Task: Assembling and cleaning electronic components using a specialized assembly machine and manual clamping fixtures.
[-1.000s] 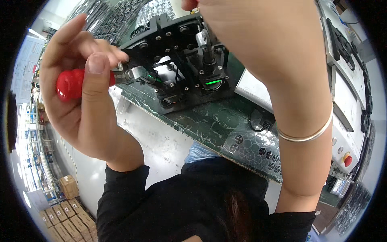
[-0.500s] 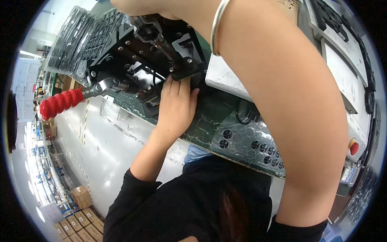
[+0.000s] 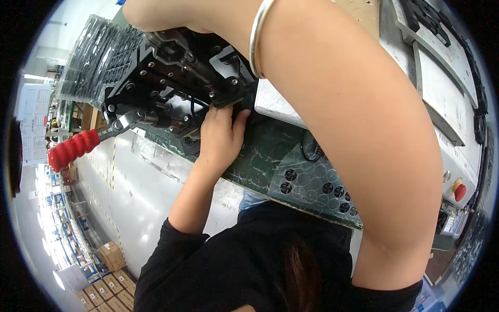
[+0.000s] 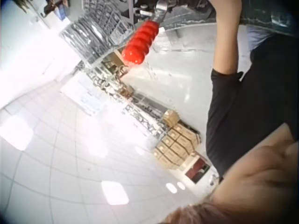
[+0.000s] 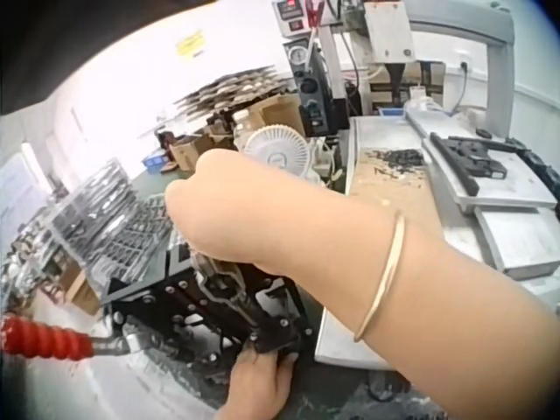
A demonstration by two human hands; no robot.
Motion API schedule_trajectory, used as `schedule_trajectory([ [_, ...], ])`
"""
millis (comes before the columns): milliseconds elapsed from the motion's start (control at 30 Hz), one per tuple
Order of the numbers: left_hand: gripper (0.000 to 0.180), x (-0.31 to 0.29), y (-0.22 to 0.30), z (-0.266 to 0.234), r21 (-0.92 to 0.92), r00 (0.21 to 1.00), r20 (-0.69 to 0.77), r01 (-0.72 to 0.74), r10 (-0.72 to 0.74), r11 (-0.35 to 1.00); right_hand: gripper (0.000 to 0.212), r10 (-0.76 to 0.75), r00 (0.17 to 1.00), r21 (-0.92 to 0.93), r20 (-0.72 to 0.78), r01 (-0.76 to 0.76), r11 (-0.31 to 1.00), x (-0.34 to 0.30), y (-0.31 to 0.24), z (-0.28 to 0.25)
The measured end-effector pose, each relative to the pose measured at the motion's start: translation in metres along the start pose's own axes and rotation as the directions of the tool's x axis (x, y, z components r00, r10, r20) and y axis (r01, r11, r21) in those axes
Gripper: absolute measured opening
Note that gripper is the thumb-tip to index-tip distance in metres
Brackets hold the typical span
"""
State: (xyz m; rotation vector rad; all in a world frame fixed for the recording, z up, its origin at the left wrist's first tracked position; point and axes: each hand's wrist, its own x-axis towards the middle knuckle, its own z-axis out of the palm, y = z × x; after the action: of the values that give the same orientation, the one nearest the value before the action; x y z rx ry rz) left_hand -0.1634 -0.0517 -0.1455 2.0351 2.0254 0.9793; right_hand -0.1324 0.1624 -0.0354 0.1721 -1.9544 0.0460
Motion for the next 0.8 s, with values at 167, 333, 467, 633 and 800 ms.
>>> schedule_trajectory([
  [167,0.042,-0.005,-0.007,-0.001,0.071,1.000,-0.021,-0.011,0.013,0.997,0.015,0.398,0.653,-0.364,0.644,-0.195,0.911,0.068,-0.068,-0.054],
  [333,0.043,-0.001,-0.005,-0.006,0.065,0.999,0.047,-0.019,0.016,0.998,0.017,0.301,0.691,-0.354,0.657,-0.069,0.933,0.066,-0.063,-0.055],
  [467,0.045,-0.003,-0.006,-0.008,0.065,0.999,0.044,-0.012,0.009,0.998,0.018,0.408,0.669,-0.353,0.622,-0.225,0.908,0.071,-0.069,-0.052],
  [633,0.044,-0.017,0.031,-0.037,0.159,0.998,0.039,-0.064,0.059,0.985,0.020,0.434,0.670,-0.355,0.603,-0.262,0.898,0.066,-0.069,-0.056],
  [800,0.062,-0.020,0.065,-0.166,0.035,0.431,-0.863,-0.469,0.263,0.882,0.023,0.429,0.637,-0.343,0.640,-0.263,0.902,0.079,-0.073,-0.058],
])
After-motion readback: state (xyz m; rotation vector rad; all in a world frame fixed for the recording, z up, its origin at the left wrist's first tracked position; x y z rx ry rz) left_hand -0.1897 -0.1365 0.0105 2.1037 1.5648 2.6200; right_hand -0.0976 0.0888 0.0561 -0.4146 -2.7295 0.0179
